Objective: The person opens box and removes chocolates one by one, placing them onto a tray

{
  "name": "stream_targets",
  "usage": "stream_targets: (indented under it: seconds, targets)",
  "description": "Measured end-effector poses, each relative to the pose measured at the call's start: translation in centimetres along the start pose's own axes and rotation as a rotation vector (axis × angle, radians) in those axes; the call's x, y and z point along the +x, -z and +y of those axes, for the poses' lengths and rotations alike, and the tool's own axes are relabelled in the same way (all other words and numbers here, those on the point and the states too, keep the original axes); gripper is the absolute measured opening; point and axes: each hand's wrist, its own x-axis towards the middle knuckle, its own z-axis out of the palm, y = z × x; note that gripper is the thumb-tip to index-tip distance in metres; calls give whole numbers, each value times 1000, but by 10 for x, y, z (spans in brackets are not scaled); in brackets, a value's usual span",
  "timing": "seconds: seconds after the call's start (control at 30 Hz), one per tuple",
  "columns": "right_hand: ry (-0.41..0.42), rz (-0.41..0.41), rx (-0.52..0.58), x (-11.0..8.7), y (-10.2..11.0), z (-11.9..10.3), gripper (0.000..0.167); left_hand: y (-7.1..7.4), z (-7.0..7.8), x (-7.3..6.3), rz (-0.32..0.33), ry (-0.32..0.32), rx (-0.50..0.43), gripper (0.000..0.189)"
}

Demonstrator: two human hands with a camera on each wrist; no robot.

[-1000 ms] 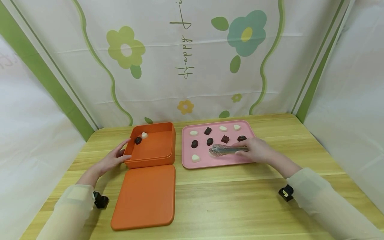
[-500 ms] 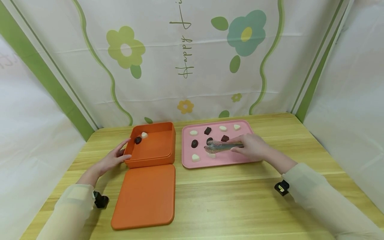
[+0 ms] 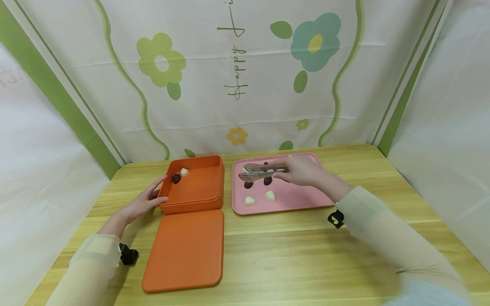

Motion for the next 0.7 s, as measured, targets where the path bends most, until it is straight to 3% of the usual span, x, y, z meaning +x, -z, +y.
stream_targets:
  seconds: [0.23,0.47,0.7]
  targets:
    - [-41,-84,109,29,6,-16,44,0,-1,0,2,-4,10,75]
    - [32,-35,41,60,-3,-28,43,0,0,0,1,-9,-6,76]
    - [56,-36,86,88,-13,-41,44,0,0,0,2,-5,1,76]
